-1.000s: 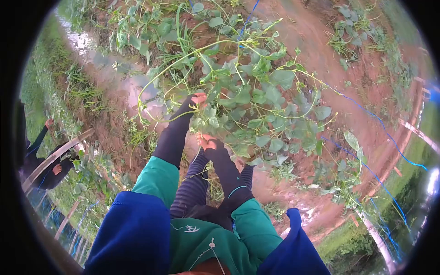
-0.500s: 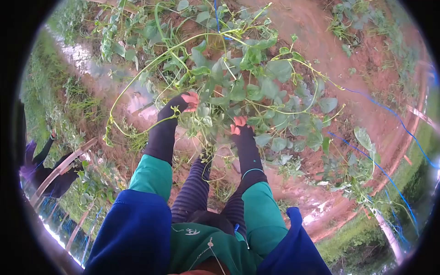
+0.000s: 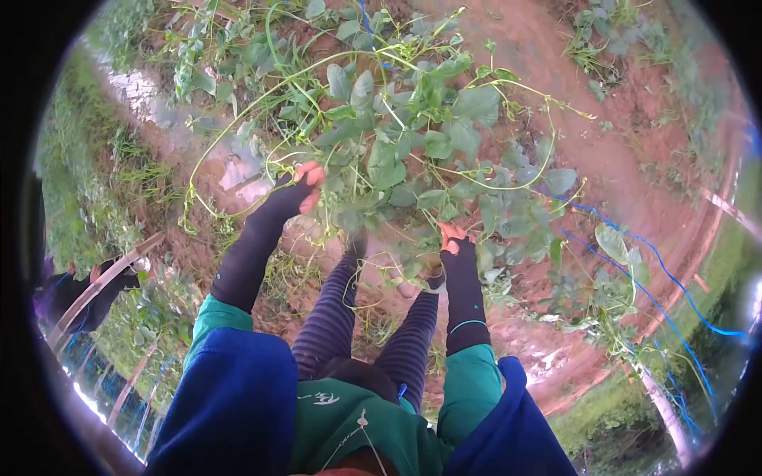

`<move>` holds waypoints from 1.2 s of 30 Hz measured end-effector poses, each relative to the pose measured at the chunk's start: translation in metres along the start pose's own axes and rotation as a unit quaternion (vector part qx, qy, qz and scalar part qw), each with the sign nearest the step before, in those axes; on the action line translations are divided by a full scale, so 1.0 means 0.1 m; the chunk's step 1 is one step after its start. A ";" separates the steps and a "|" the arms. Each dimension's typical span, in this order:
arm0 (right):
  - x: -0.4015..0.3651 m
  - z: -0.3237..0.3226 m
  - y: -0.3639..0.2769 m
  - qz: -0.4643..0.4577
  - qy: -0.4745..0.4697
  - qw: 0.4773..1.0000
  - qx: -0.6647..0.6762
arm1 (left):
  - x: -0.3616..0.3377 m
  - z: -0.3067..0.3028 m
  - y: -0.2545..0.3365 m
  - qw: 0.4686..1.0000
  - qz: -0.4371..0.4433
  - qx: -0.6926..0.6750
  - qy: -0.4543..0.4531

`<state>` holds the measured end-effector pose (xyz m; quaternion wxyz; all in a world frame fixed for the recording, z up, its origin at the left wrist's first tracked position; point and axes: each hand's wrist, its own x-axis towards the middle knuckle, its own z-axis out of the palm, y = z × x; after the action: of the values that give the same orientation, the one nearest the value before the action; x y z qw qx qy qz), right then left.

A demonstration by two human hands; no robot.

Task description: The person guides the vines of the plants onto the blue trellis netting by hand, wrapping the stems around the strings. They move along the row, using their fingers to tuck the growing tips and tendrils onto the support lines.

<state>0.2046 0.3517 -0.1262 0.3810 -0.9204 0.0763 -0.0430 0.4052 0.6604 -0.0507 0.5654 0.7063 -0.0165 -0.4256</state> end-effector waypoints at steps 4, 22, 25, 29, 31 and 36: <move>0.11 -0.28 -0.21 0.029 -0.047 0.997 -0.052 | -0.33 0.14 0.11 0.988 0.008 0.110 -0.105; 0.35 0.69 -2.22 0.334 -0.315 0.793 0.401 | -0.60 0.29 0.13 0.982 -0.145 0.099 -0.074; 0.33 0.67 -1.92 0.213 -0.410 0.837 0.293 | -0.41 0.24 -0.30 0.950 -0.157 0.253 -0.090; 0.26 1.02 -1.14 0.237 -0.158 0.902 0.325 | -0.60 0.05 -0.37 0.942 -0.044 0.326 -0.059; 0.20 1.09 -0.91 0.213 -0.051 0.938 0.267 | -0.69 -0.09 -0.21 0.943 0.002 0.331 -0.012; -0.20 0.70 -0.45 0.195 -0.366 0.900 -0.134 | -0.75 -0.81 -0.06 0.926 -0.204 0.308 0.078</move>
<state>0.1989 0.4354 -0.1445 0.2562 -0.8802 0.1144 0.3828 0.4053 0.7641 -0.0121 0.2203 0.8648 0.0417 -0.4493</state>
